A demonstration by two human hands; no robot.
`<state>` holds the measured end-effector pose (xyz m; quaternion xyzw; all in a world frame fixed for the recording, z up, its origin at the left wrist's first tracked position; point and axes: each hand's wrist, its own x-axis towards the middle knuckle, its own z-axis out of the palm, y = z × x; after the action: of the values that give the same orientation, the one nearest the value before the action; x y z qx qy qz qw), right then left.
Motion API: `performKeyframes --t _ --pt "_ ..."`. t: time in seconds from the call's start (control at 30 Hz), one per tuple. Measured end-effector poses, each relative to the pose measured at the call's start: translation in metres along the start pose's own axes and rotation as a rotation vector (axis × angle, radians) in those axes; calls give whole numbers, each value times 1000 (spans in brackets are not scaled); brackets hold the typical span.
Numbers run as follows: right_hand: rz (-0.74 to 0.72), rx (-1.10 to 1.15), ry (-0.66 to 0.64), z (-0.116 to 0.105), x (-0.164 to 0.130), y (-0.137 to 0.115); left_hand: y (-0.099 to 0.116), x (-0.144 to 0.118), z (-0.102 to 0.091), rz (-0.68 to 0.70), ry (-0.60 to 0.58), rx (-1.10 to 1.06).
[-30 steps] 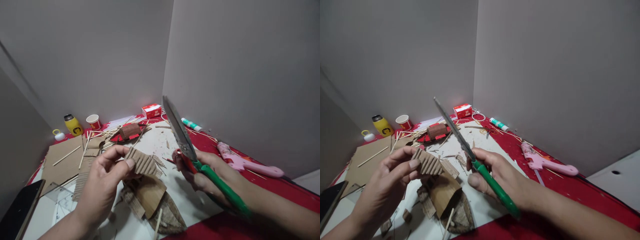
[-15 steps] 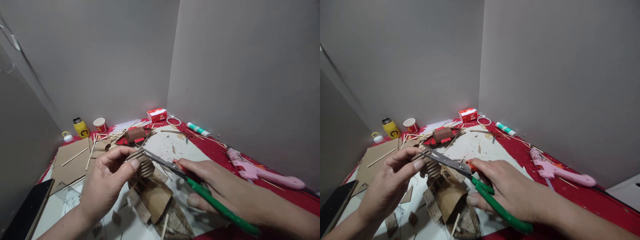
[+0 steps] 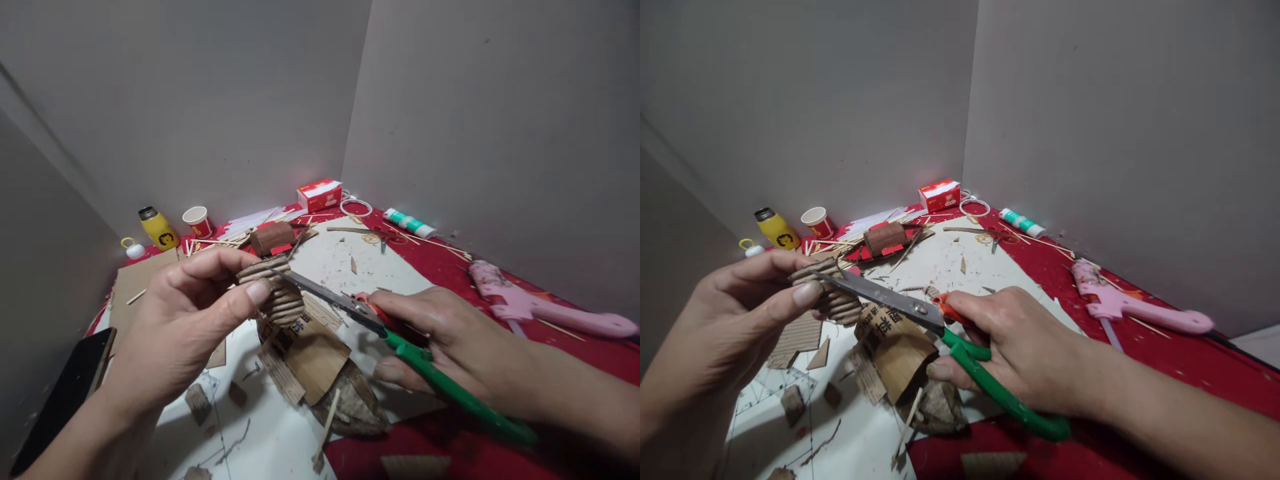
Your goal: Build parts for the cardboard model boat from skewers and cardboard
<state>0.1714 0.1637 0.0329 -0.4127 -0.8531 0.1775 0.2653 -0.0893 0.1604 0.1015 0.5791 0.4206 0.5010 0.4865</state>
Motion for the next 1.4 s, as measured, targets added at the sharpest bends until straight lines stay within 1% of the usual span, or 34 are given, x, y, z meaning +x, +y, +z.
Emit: performKeyframes --t 0.07,0.17,0.37,0.57,0.77,0.93,1.1,1.23,1.4 --pt "-28 -17 -18 1 0 1 -4 0 0 5 12 -28" --pt "-54 -37 -46 1 1 0 -8 0 2 -27 -9 -64" --pt "-64 -39 -53 2 2 -3 -7 -1 7 -20 -38 -99" --pt "3 -62 -97 2 4 -3 -14 -2 8 -78 -65 -128" --pt "-21 13 -9 0 3 -8 -17 -1 8 -92 -76 -186" --pt "-23 36 -36 -1 4 -9 -15 -1 9 -99 -89 -181" --pt "-26 64 -40 -1 4 -12 -17 -1 9 -118 -72 -204" --pt "-10 76 -16 -1 4 -12 -19 0 11 -127 -27 -230" --pt "-30 93 -5 -1 4 -11 -21 1 10 -74 -7 -195"
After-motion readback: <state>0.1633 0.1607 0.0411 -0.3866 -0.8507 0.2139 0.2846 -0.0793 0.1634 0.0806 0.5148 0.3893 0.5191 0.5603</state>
